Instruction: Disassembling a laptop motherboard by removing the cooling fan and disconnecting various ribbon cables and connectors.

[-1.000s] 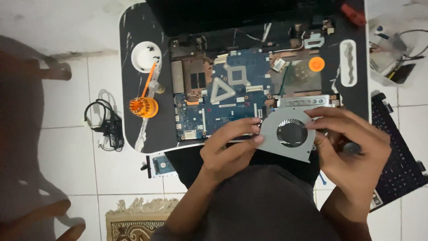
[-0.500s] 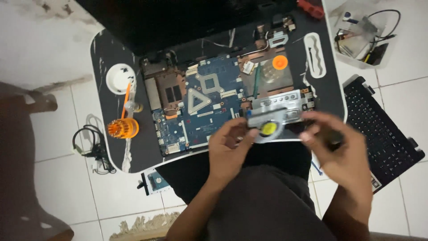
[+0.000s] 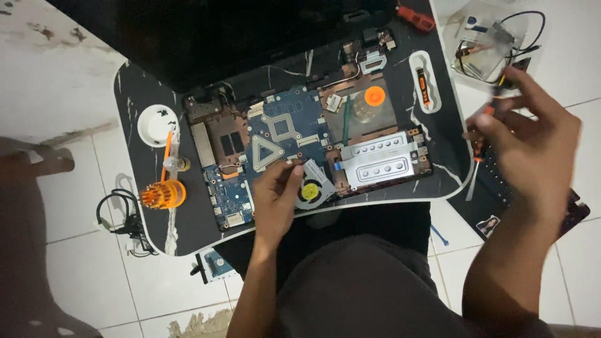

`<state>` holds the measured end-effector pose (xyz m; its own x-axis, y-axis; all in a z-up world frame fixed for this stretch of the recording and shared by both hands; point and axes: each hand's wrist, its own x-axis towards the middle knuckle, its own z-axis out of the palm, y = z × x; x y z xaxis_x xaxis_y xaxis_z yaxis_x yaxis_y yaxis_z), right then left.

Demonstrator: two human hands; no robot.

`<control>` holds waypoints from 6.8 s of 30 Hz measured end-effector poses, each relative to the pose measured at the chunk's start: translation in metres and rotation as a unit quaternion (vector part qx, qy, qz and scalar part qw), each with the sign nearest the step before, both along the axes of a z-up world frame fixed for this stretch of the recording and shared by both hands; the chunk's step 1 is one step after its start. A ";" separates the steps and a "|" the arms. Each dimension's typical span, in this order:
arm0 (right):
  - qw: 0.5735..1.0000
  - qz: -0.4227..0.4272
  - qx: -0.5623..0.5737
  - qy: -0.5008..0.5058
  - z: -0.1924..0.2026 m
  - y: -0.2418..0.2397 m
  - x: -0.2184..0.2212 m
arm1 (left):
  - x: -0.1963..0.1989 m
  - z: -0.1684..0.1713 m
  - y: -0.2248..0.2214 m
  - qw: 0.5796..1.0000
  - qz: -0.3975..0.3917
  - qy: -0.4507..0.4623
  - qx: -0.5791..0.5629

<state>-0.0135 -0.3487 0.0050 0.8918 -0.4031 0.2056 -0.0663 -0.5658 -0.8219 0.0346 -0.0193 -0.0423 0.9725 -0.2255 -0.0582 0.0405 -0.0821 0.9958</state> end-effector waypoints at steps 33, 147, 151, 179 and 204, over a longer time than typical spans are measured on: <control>0.998 0.042 -0.055 0.006 -0.048 0.008 0.029 | 0.004 0.030 0.030 0.987 0.141 -0.062 0.049; 0.953 -0.126 0.149 0.230 -0.196 -0.037 -0.032 | -0.002 -0.001 0.018 0.869 0.106 -0.227 0.427; 0.948 -0.133 0.169 0.235 -0.187 -0.036 -0.028 | -0.001 0.000 0.018 0.868 0.103 -0.226 0.431; 0.994 -0.108 0.005 0.016 -0.118 -0.059 -0.054 | -0.003 0.005 0.014 0.869 0.122 -0.262 0.403; 0.955 0.168 0.244 -0.024 -0.002 0.121 0.013 | 0.005 0.049 -0.012 0.974 0.115 -0.094 0.171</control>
